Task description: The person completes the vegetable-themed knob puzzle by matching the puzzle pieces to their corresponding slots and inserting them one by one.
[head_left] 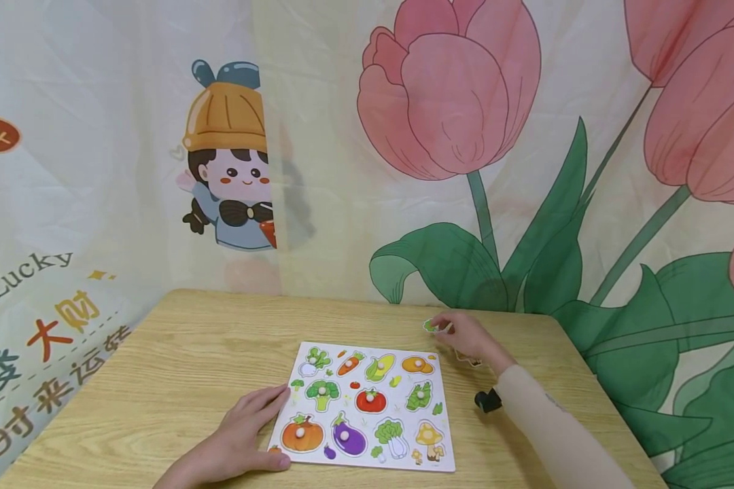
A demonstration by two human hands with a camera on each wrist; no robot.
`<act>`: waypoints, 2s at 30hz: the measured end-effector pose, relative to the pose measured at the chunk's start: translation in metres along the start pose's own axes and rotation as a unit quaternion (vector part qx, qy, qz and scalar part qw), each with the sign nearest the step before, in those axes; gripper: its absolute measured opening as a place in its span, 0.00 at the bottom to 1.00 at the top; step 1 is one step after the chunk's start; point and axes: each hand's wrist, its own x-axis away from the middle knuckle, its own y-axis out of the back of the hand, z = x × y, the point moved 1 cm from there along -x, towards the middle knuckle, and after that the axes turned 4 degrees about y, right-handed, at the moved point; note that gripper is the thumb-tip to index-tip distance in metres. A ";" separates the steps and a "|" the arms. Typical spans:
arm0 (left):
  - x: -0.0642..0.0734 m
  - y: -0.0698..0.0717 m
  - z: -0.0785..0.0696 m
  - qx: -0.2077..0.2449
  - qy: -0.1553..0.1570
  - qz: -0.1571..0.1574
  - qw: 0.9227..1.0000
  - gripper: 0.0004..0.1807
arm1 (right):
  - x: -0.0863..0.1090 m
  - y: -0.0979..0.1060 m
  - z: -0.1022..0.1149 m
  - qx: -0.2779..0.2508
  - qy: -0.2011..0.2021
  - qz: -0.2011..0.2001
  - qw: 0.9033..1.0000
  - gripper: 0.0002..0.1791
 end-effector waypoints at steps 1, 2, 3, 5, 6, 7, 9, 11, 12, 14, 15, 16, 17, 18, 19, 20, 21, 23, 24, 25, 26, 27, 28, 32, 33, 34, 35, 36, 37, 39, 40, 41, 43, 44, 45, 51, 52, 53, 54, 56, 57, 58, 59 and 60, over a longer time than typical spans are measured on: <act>0.000 0.000 0.000 0.002 0.001 0.001 1.000 0.64 | -0.001 0.000 -0.002 0.002 -0.005 -0.003 1.000 0.15; 0.000 0.000 0.000 0.003 0.002 0.002 1.000 0.64 | -0.002 0.000 -0.004 0.002 -0.012 -0.005 1.000 0.15; 0.000 0.000 0.001 0.003 0.003 0.003 1.000 0.64 | -0.003 0.001 -0.006 0.002 -0.019 -0.008 1.000 0.16; 0.000 -0.001 0.001 0.005 0.004 0.003 1.000 0.64 | -0.005 0.001 -0.010 0.003 -0.026 -0.014 1.000 0.16; 0.000 -0.001 0.001 0.005 0.003 0.003 1.000 0.64 | -0.006 0.002 -0.012 0.003 -0.030 -0.016 0.999 0.16; 0.000 -0.001 0.001 0.005 0.003 0.002 1.000 0.64 | -0.007 0.002 -0.014 0.002 -0.033 -0.017 0.999 0.16; 0.000 -0.001 0.001 0.003 0.001 -0.001 1.000 0.65 | -0.009 0.002 -0.017 -0.001 -0.038 -0.018 0.999 0.16; 0.000 -0.001 0.000 0.002 -0.001 -0.003 1.000 0.65 | -0.011 0.002 -0.021 0.000 -0.041 -0.017 0.999 0.16; 0.000 -0.001 0.000 0.001 -0.001 -0.004 1.000 0.65 | -0.011 0.001 -0.023 -0.001 -0.044 -0.018 0.999 0.15; 0.000 -0.002 0.000 0.000 -0.001 -0.005 1.000 0.65 | -0.012 0.000 -0.026 -0.001 -0.046 -0.019 0.999 0.14; 0.000 -0.002 0.000 0.000 0.000 -0.004 1.000 0.65 | -0.013 -0.001 -0.027 0.000 -0.047 -0.020 0.999 0.14; 0.000 -0.002 0.000 0.000 0.001 -0.003 1.000 0.65 | -0.013 -0.001 -0.029 -0.001 -0.047 -0.021 0.999 0.14; 0.000 -0.002 0.000 0.000 0.002 -0.003 1.000 0.65 | -0.014 -0.001 -0.029 -0.001 -0.046 -0.022 0.999 0.14; 0.000 -0.002 0.000 0.001 0.003 -0.002 1.000 0.65 | -0.014 -0.002 -0.030 0.000 -0.045 -0.022 0.999 0.14; 0.000 -0.002 0.000 0.000 0.003 -0.002 1.000 0.65 | -0.015 -0.002 -0.030 0.000 -0.043 -0.022 0.999 0.14; 0.000 -0.002 0.000 0.001 0.004 -0.001 1.000 0.65 | -0.016 -0.003 -0.031 0.000 -0.042 -0.022 0.999 0.14; 0.000 -0.002 0.000 0.001 0.004 -0.001 1.000 0.65 | -0.016 -0.003 -0.031 -0.001 -0.040 -0.022 0.999 0.14; -0.001 -0.002 0.000 -0.001 0.003 -0.002 1.000 0.65 | -0.017 -0.004 -0.032 -0.001 -0.037 -0.023 0.999 0.13; -0.001 -0.001 0.000 -0.002 0.003 -0.003 1.000 0.65 | -0.018 -0.005 -0.032 -0.002 -0.035 -0.023 0.999 0.13; -0.001 -0.001 -0.001 -0.004 0.002 -0.004 1.000 0.65 | -0.019 -0.006 -0.032 -0.001 -0.031 -0.024 0.999 0.12; -0.001 -0.001 -0.001 -0.005 0.001 -0.005 1.000 0.65 | -0.019 -0.007 -0.033 0.000 -0.029 -0.024 0.999 0.12; -0.001 -0.001 -0.001 -0.006 0.000 -0.006 1.000 0.65 | -0.020 -0.007 -0.033 0.001 -0.029 -0.024 0.999 0.11; -0.001 -0.001 -0.001 -0.007 0.000 -0.006 1.000 0.65 | -0.020 -0.008 -0.033 0.002 -0.027 -0.024 0.999 0.11; -0.001 -0.001 -0.001 -0.007 -0.001 -0.006 1.000 0.65 | -0.021 -0.009 -0.033 0.007 -0.028 -0.025 0.999 0.09; -0.001 -0.001 -0.001 -0.007 0.000 -0.006 1.000 0.65 | -0.020 -0.009 -0.033 0.008 -0.028 -0.026 0.999 0.09; -0.001 -0.001 -0.001 -0.007 0.000 -0.005 1.000 0.65 | -0.020 -0.009 -0.032 0.010 -0.028 -0.026 0.999 0.09; 0.000 -0.001 0.000 -0.007 0.000 -0.005 1.000 0.65 | -0.020 -0.009 -0.031 0.011 -0.029 -0.027 0.999 0.09; 0.000 -0.001 0.000 -0.008 0.001 -0.005 1.000 0.65 | -0.020 -0.009 -0.030 0.012 -0.032 -0.027 0.999 0.09; 0.000 -0.001 0.000 -0.008 0.001 -0.005 1.000 0.65 | -0.019 -0.009 -0.028 0.014 -0.033 -0.028 0.999 0.08; 0.000 -0.001 0.000 -0.008 0.001 -0.003 1.000 0.65 | -0.019 -0.008 -0.026 0.015 -0.037 -0.030 0.999 0.08; 0.000 -0.001 0.001 -0.009 0.001 -0.003 1.000 0.65 | -0.018 -0.008 -0.025 0.014 -0.038 -0.029 0.999 0.08; 0.000 -0.001 0.001 -0.009 0.001 -0.004 1.000 0.65 | -0.018 -0.008 -0.024 0.014 -0.037 -0.029 0.999 0.08; 0.000 -0.001 0.001 -0.008 0.000 -0.004 1.000 0.65 | -0.018 -0.008 -0.023 0.016 -0.036 -0.027 0.999 0.08; 0.000 -0.001 0.001 -0.009 -0.001 -0.005 1.000 0.65 | -0.019 -0.008 -0.022 0.015 -0.035 -0.026 0.999 0.09; 0.000 -0.001 0.001 -0.009 -0.001 -0.006 1.000 0.65 | -0.018 -0.008 -0.021 0.015 -0.034 -0.024 0.999 0.09; 0.000 -0.001 0.001 -0.012 -0.002 -0.009 1.000 0.65 | -0.019 -0.008 -0.019 0.011 -0.043 -0.014 0.999 0.07; 0.000 -0.001 0.001 -0.011 -0.002 -0.009 1.000 0.65 | -0.019 -0.009 -0.019 0.011 -0.045 -0.014 0.999 0.07; 0.000 -0.001 0.001 -0.011 -0.002 -0.009 1.000 0.65 | -0.019 -0.009 -0.020 0.012 -0.046 -0.012 0.999 0.06; 0.000 -0.001 0.002 -0.010 -0.002 -0.009 1.000 0.65 | -0.020 -0.009 -0.020 0.012 -0.047 -0.011 0.999 0.06; 0.000 -0.001 0.002 -0.010 -0.002 -0.009 1.000 0.65 | -0.020 -0.010 -0.021 0.012 -0.049 -0.008 0.999 0.06; 0.000 -0.002 0.002 -0.011 -0.002 -0.010 1.000 0.65 | -0.020 -0.010 -0.021 0.012 -0.050 -0.008 0.999 0.06; 0.000 -0.002 0.002 -0.011 -0.002 -0.010 1.000 0.65 | -0.020 -0.011 -0.021 0.015 -0.047 -0.007 0.999 0.05; 0.000 -0.002 0.001 -0.011 -0.002 -0.010 1.000 0.65 | -0.020 -0.011 -0.021 0.015 -0.046 -0.007 0.999 0.06; 0.000 -0.002 0.001 -0.012 -0.002 -0.009 1.000 0.65 | -0.020 -0.011 -0.020 0.015 -0.046 -0.008 0.999 0.06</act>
